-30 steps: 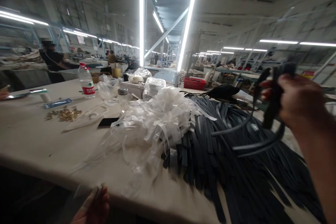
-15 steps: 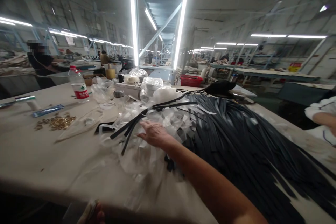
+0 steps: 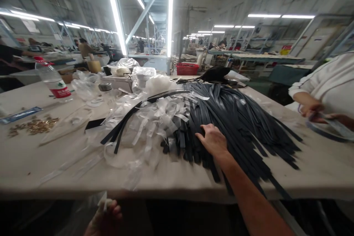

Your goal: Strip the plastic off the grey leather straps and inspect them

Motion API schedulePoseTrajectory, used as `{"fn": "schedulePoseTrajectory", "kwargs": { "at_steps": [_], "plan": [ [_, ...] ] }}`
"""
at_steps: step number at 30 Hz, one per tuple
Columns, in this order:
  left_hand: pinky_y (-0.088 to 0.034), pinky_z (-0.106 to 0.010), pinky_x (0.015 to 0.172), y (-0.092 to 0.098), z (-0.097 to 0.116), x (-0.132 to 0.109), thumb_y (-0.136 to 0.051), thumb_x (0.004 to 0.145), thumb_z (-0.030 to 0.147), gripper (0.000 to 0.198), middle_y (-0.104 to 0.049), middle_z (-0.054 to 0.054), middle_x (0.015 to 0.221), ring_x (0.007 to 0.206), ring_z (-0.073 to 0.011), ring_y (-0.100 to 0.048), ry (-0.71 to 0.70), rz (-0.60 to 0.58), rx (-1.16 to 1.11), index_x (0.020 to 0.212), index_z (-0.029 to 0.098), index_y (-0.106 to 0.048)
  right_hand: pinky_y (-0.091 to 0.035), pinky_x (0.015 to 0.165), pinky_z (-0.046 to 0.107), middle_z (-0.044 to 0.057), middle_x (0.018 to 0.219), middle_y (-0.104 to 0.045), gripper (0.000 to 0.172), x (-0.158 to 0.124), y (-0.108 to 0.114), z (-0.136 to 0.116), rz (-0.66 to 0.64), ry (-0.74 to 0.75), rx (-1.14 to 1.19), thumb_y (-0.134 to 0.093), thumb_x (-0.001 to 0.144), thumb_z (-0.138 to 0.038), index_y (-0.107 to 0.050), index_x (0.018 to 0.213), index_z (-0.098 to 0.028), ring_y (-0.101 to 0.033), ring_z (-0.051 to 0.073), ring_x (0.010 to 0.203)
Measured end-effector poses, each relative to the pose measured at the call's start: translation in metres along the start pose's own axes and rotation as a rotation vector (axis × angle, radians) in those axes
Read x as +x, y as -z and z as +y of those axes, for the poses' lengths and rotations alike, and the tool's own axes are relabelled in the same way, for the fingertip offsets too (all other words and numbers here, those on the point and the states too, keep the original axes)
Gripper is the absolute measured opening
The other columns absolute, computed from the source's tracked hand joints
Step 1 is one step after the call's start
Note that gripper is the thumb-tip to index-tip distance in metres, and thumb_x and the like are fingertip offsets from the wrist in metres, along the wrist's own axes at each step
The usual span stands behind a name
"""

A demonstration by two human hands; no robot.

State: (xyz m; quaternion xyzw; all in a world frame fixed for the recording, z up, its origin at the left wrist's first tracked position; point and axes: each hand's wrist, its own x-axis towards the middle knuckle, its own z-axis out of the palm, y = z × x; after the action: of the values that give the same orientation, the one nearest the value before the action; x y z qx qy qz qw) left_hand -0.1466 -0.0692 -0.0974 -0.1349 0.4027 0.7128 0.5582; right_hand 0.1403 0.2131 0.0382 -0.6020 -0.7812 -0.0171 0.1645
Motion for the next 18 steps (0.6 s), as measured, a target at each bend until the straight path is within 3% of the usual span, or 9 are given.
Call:
{"fn": "schedulePoseTrajectory", "kwargs": {
  "at_steps": [5,9,13,16,18],
  "plan": [
    [-0.056,-0.02,0.057,-0.023,-0.014,-0.017,-0.082,0.072,0.018,0.018,-0.071,0.002,0.072,0.06,-0.0121,-0.068,0.01,0.013,0.06,0.079,0.017,-0.065,-0.051,0.079,0.037,0.016,0.108,-0.069,0.038,0.015,-0.008,-0.013,-0.08,-0.067,-0.008,-0.067,0.086,-0.043,-0.066,0.111,-0.015,-0.068,0.03,0.098],
    [-0.057,-0.021,0.06,-0.035,-0.027,-0.032,-0.078,0.075,0.014,0.017,-0.072,-0.001,0.079,0.063,-0.0124,-0.069,0.065,0.023,0.115,0.087,0.016,-0.066,-0.051,0.078,0.038,0.008,0.091,-0.07,0.033,0.029,-0.01,-0.019,-0.108,-0.094,0.07,-0.062,0.09,-0.047,-0.065,0.1,-0.016,-0.067,0.023,0.086],
    [-0.055,-0.019,0.059,-0.041,-0.036,-0.041,-0.08,0.073,0.015,0.021,-0.072,-0.002,0.079,0.061,-0.0114,-0.068,0.111,0.026,0.176,0.09,0.015,-0.067,-0.05,0.072,0.034,0.005,0.075,-0.067,0.031,0.034,-0.003,-0.005,-0.109,-0.11,0.224,-0.054,0.094,-0.039,-0.06,0.072,-0.019,-0.064,0.019,0.075],
    [-0.054,-0.019,0.063,-0.047,-0.039,-0.046,-0.084,0.07,0.02,0.026,-0.072,-0.003,0.082,0.064,-0.0109,-0.068,0.108,-0.021,0.187,0.089,0.015,-0.067,-0.047,0.061,0.029,0.004,0.064,-0.064,0.037,0.016,0.008,0.008,-0.136,-0.097,0.396,-0.046,0.093,-0.041,-0.054,0.063,-0.021,-0.062,0.018,0.061],
    [-0.052,-0.019,0.062,-0.054,-0.041,-0.048,-0.087,0.068,0.026,0.03,-0.072,-0.004,0.084,0.066,-0.011,-0.067,0.105,-0.09,0.215,0.088,0.015,-0.068,-0.046,0.053,0.027,0.003,0.062,-0.063,0.039,-0.013,0.013,0.014,-0.161,-0.079,0.512,-0.04,0.092,-0.047,-0.053,0.066,-0.022,-0.059,0.017,0.054]
  ]
}}
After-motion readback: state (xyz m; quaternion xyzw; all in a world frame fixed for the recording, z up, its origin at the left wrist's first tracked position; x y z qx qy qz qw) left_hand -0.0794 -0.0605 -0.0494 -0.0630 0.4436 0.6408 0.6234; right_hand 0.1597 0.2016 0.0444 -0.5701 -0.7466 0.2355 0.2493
